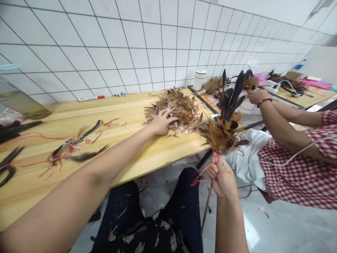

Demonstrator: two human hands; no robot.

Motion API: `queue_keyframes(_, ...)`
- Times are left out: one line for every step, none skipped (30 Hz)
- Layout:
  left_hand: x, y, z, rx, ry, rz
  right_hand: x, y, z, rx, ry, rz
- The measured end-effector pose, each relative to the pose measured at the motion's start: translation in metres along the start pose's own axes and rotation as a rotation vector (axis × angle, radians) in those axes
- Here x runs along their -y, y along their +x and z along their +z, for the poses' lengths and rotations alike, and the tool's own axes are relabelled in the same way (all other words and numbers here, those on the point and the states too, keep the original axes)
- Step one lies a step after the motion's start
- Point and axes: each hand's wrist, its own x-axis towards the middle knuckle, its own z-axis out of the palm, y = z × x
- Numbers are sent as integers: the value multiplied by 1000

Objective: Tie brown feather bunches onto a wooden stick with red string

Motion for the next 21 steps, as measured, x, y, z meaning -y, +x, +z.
queue_keyframes(2,3,2,27,24,-8,-1,-2,-3,-8,11,8)
queue_keyframes(5,5,4,44,46,-20,-1,-4,-6,-22,19,13)
queue_keyframes(10,6,4,49,65,-37,-1,-6,-8,-41,23,17)
queue_keyframes(16,4,4,47,83,-55,-1,-8,-10,-63,21,20)
queue_keyframes(23,1,3,44,100,-71,0,-9,-11,-82,16,23)
queue_keyframes(30,-3,1,44,116,-85,0,-10,-12,-95,12,25)
queue_keyframes(37,-8,0,46,130,-96,1,-10,-12,-102,11,27)
queue_keyframes(44,-14,-1,47,140,-105,1,-10,-11,-103,13,31)
queue_keyframes(49,-20,-2,47,144,-114,1,-9,-10,-99,13,36)
queue_keyframes(55,-26,-3,47,145,-124,1,-8,-8,-94,11,38)
queue_keyframes(59,-32,-4,47,142,-135,1,-7,-5,-89,5,39)
queue_keyframes(62,-37,-5,46,138,-146,1,-5,-3,-83,-2,38)
queue_keyframes(65,-42,-7,48,133,-157,0,-2,0,-76,-10,36)
queue_keyframes(67,-46,-9,54,126,-167,0,0,2,-68,-14,34)
queue_keyframes(68,-49,-11,62,117,-174,0,2,4,-61,-13,33)
queue_keyframes(69,-50,-14,68,106,-173,0,4,6,-55,-9,36)
queue_keyframes(69,-51,-17,70,89,-163,0,5,7,-49,-1,40)
queue_keyframes(69,-50,-22,66,67,-142,0,6,8,-47,9,43)
queue_keyframes(68,-47,-26,54,40,-112,0,7,8,-44,20,46)
queue_keyframes(66,-42,-30,30,13,-79,0,8,9,-43,29,48)
queue_keyframes(64,-35,-35,1,-10,-51,0,8,9,-41,36,50)
